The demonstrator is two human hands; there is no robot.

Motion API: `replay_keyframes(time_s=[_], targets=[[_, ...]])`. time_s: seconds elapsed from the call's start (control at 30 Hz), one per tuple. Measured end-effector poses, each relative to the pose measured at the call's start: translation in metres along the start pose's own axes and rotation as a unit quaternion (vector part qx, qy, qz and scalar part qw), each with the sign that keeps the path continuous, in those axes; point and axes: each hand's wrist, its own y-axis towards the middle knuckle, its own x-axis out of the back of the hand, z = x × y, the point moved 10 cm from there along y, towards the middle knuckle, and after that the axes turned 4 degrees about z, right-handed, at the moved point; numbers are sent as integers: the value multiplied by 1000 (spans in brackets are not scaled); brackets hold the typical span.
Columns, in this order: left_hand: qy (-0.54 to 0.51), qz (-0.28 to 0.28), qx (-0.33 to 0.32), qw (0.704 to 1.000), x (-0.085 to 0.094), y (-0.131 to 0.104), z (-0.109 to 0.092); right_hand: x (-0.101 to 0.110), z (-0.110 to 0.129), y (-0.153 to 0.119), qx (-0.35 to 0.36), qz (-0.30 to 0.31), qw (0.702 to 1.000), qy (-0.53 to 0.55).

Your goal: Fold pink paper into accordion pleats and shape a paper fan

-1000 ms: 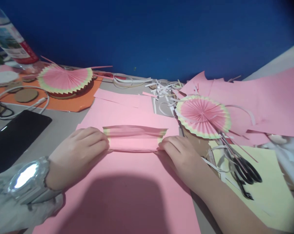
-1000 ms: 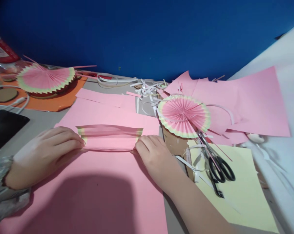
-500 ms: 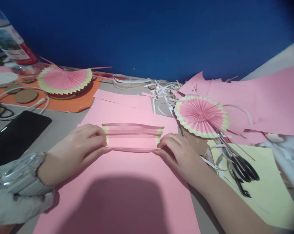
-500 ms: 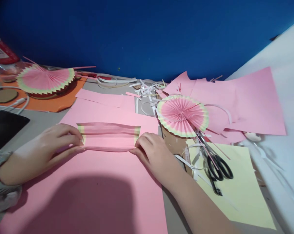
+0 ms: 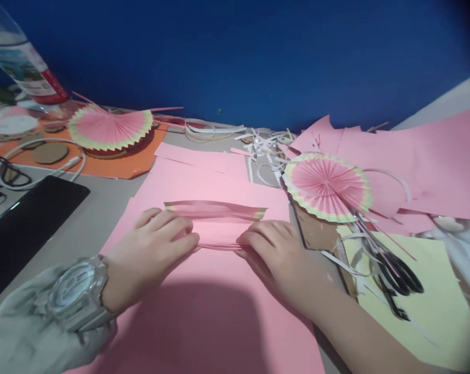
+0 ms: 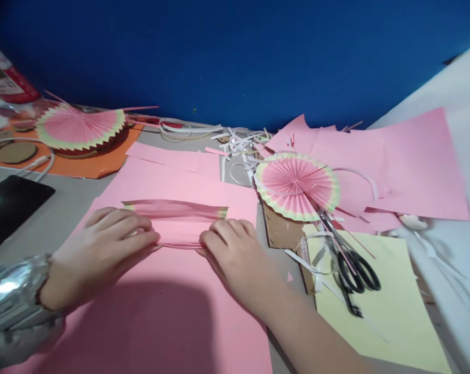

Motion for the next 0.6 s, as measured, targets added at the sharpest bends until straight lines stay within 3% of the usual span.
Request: replay_keyframes(time_s=[0.13, 0.23, 0.5, 0.6], targets=[[-35, -27, -5, 999, 3, 4, -10, -5, 19, 3, 39, 7, 999, -7], [-77, -12, -6, 997, -1, 6, -15, -9, 27, 3, 58, 8, 998, 9], [-59, -43, -20, 997, -5, 6, -13, -9, 20, 7, 30, 8, 998, 60], [-49, -20, -10, 999, -6, 7, -10, -6, 11, 8, -3, 11, 997, 73]])
